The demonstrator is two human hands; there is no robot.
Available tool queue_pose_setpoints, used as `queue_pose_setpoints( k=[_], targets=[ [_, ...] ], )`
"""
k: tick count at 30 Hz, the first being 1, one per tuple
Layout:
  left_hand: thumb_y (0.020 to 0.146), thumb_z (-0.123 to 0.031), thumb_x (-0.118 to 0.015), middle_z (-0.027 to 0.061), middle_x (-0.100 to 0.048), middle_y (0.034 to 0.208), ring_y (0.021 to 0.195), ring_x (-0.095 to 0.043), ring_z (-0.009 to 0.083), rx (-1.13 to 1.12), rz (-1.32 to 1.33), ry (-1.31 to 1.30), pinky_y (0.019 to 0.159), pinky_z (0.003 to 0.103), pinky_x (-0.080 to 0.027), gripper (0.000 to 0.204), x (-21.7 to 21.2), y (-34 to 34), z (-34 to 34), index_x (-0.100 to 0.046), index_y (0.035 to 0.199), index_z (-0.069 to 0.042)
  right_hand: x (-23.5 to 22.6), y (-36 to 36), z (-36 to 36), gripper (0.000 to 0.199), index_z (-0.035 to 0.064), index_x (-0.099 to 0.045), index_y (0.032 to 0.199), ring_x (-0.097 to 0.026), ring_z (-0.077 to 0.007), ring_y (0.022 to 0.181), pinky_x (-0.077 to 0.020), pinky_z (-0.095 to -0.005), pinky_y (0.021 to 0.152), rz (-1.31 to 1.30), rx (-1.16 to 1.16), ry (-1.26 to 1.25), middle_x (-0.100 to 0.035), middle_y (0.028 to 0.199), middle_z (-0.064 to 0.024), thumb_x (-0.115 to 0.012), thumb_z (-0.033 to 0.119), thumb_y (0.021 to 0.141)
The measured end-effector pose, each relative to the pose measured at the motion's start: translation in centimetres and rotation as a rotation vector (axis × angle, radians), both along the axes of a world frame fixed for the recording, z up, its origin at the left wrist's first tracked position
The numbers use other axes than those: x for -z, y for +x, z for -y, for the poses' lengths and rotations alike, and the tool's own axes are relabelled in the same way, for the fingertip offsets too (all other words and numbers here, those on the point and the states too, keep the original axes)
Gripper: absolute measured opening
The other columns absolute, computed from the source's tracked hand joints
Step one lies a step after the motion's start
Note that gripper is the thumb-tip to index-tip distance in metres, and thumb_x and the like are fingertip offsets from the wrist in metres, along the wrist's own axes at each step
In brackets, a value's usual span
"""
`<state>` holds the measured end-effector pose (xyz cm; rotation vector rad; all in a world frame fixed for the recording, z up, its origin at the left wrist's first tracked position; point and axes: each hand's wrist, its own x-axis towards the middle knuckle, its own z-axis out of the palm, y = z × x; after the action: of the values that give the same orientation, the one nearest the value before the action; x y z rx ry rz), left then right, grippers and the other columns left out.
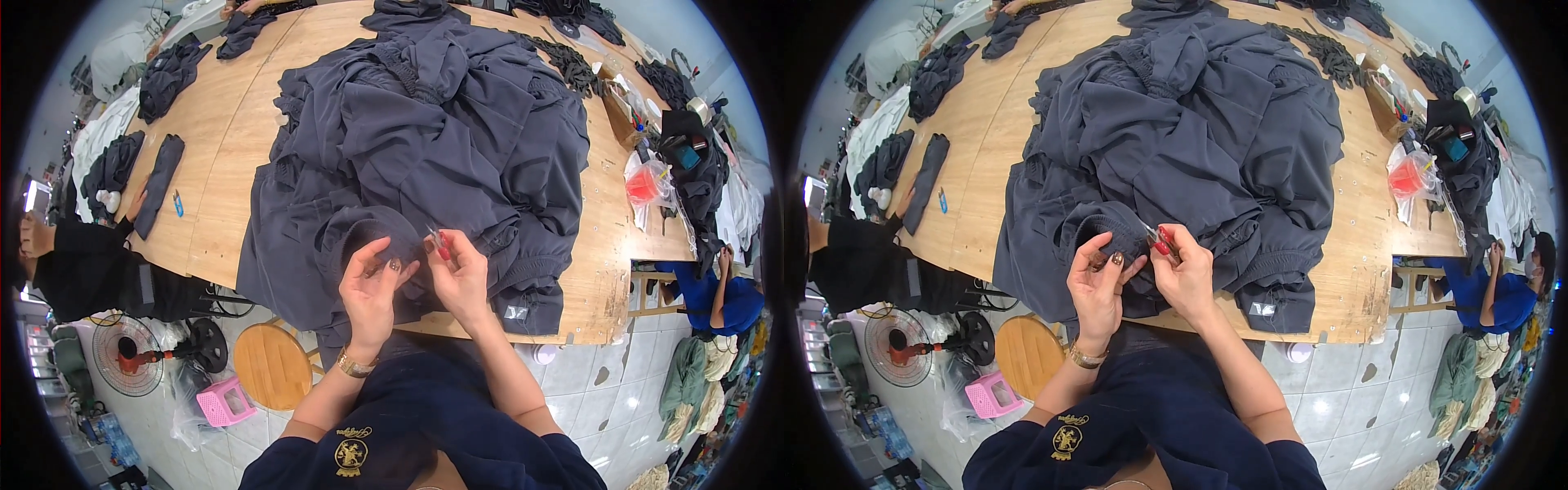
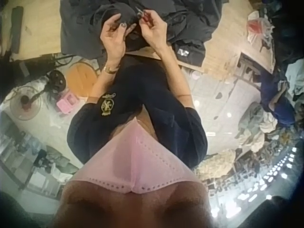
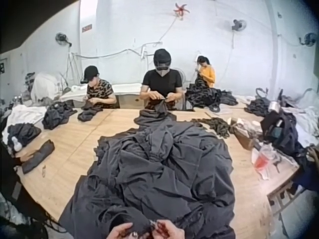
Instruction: Inspecting and trimming loose threads from finished dark grey garments on a large production table.
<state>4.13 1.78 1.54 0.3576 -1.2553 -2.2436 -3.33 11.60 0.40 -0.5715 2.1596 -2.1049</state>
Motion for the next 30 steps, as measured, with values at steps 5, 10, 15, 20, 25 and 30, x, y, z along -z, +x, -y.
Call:
queue_pose_setpoints(
  k=[5,10,15,20,25,30],
  targets=[
    [0.090,0.004,-0.048,0.0048,-0.057,0.100,0.094,-0.060,0.0150,-0.005,-0.016,0.020,0.086,0.040,-0.054,0.028,-0.3,0.1,0.0,-0.049,0.117,0.000,-0.5,0.3,0.4,0.014,-0.0020,-0.057,0.092,-0.051,-0.0047,0.057,-0.0407,-0.0205,0.052,0.006,-0.024,-0.042,-0.059,0.065,-0.0031,-0.063,0.007,0.082],
    [0.091,0.001,-0.049,0.0066,-0.057,0.101,0.095,-0.060,0.0166,0.016,0.020,0.167,0.085,0.040,-0.054,0.029,-0.9,0.1,0.8,-0.046,0.120,0.000,-1.0,0.4,-0.5,0.020,0.0003,-0.055,0.083,-0.050,-0.0097,0.049,-0.0383,-0.0245,0.047,-0.075,-0.041,0.087,-0.053,0.059,-0.0059,-0.063,0.019,0.085],
    [0.091,0.000,-0.049,0.0086,-0.058,0.102,0.093,-0.060,0.0181,0.046,0.026,0.231,0.084,0.041,-0.054,0.028,-0.5,0.3,1.2,-0.044,0.118,-0.002,-1.4,0.8,-1.5,0.027,0.0055,-0.053,0.073,-0.055,-0.0237,0.046,-0.0394,-0.0312,0.044,-0.388,-0.082,0.385,-0.054,0.059,-0.0070,-0.066,0.028,0.081],
    [0.090,0.001,-0.050,0.0086,-0.058,0.101,0.093,-0.060,0.0183,0.032,0.026,0.274,0.083,0.041,-0.054,0.027,-0.8,0.3,0.9,-0.045,0.116,-0.003,-0.8,1.0,-1.6,0.027,0.0062,-0.053,0.072,-0.055,-0.0229,0.047,-0.0410,-0.0311,0.043,-0.492,-0.018,0.470,-0.056,0.061,-0.0057,-0.066,0.029,0.080],
    [0.090,0.002,-0.050,0.0089,-0.058,0.101,0.093,-0.060,0.0183,0.028,0.013,0.266,0.082,0.040,-0.054,0.026,-0.9,0.4,0.8,-0.045,0.115,-0.003,-0.9,0.8,-1.4,0.028,0.0057,-0.053,0.073,-0.056,-0.0235,0.047,-0.0406,-0.0306,0.043,-0.476,-0.015,0.467,-0.055,0.061,-0.0060,-0.066,0.029,0.081],
    [0.089,0.002,-0.051,0.0084,-0.058,0.102,0.093,-0.059,0.0171,0.033,0.028,0.226,0.083,0.040,-0.054,0.025,-0.9,0.4,0.7,-0.045,0.114,-0.003,-1.1,0.7,-1.2,0.028,0.0061,-0.053,0.073,-0.055,-0.0236,0.047,-0.0402,-0.0308,0.042,-0.475,-0.013,0.447,-0.055,0.061,-0.0063,-0.066,0.029,0.081]
  ],
)
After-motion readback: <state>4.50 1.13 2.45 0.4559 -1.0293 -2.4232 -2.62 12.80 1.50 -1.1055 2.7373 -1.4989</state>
